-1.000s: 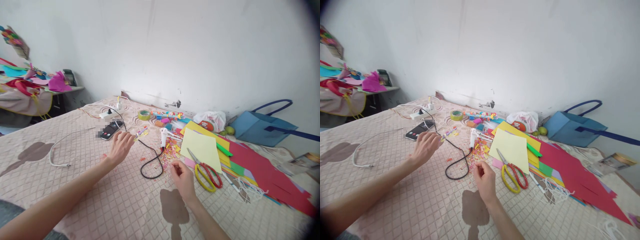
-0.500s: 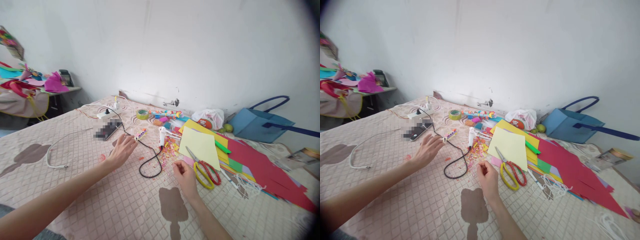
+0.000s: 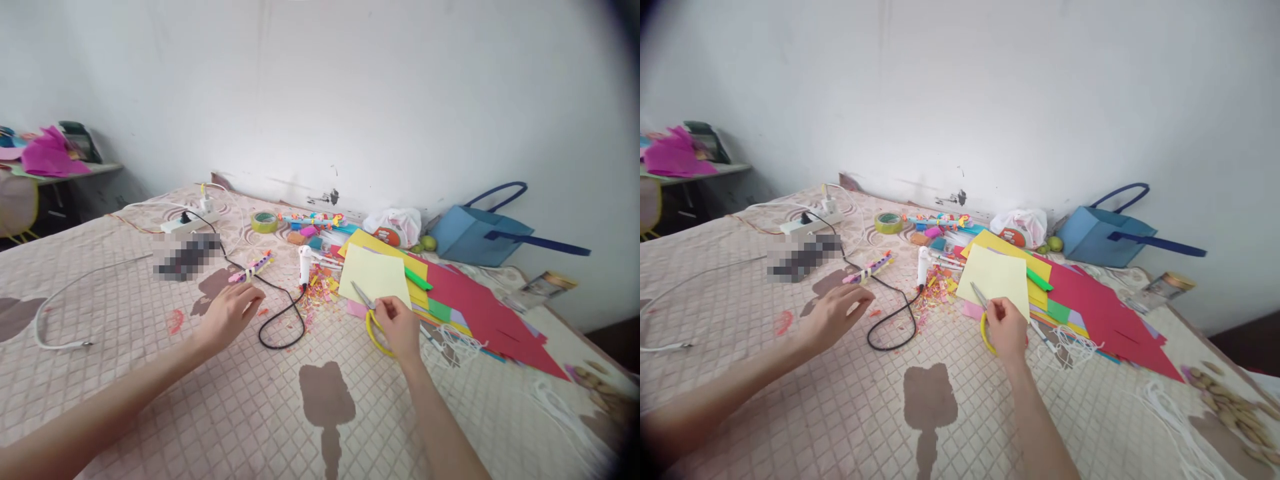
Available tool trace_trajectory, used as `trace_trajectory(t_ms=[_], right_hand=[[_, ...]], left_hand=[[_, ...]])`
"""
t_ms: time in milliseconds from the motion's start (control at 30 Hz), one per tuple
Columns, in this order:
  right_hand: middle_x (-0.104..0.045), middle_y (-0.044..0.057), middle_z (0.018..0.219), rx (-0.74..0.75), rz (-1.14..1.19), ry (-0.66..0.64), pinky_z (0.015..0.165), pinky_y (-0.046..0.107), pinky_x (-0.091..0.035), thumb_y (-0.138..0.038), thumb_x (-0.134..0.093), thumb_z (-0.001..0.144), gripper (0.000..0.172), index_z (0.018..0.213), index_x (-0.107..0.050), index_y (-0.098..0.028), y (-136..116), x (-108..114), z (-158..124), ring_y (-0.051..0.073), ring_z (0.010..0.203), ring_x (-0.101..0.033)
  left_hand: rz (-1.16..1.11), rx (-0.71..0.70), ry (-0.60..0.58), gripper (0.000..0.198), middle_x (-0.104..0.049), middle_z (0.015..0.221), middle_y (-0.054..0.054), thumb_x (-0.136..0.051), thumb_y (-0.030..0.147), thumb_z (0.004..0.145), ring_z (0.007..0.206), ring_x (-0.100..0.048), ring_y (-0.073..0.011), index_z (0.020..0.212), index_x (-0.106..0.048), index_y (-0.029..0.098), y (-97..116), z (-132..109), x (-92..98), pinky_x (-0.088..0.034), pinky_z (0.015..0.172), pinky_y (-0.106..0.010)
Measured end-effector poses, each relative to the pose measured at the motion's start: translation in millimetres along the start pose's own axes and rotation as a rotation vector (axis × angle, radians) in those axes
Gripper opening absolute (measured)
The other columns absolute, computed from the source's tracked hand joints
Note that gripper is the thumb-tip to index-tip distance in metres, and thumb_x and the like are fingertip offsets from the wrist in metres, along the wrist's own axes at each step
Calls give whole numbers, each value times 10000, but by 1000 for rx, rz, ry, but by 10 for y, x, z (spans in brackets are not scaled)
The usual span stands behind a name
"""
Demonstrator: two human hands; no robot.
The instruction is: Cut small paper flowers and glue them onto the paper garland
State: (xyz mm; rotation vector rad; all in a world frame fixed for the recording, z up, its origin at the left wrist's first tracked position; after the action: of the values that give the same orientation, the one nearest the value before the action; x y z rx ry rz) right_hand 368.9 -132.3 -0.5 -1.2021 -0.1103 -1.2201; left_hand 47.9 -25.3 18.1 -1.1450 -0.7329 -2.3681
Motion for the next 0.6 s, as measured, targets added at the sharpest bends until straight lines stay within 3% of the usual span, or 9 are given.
trace_trajectory(t_ms=[167,367,600], right_hand=[[-595,27,641,-41,-170,-101,575,289,-371,-402,-549,717,197,719,-547,-205,379,33,79,199,615,-553],[-569,18,705,-38,-240,-242,570,268,-366,-464,-562,698,259,745,-506,-215,547,32,63,188,642,-549],[-553,-19,665,-50,-266,-282,518,237,-317,-364,-656,606,306,795,-461,-223,561,15,24,165,590,-522]], left_hand=[[-165,134,-77,155,-627,733,-32,-454,236,806,673,-573,-166,741,-590,202,130,222,-192,-412,614,-261],[-283,161,-112,132,-635,736,-32,-517,250,746,639,-585,-165,832,-602,198,187,374,-480,-411,569,-257],[-341,222,-49,159,-646,711,-31,-504,283,760,651,-592,-169,854,-597,195,85,278,-467,-439,586,-272]])
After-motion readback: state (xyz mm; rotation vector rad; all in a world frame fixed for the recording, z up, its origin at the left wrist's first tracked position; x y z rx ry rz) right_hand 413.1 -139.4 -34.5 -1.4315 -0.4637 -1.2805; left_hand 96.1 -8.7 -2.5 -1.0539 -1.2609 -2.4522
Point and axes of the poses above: each hand's wrist, its own z-axis towards the middle knuckle, its own x-axis out of the back of the hand, y = z × x, the point moved 6 cm from there along z, towards the middle knuckle
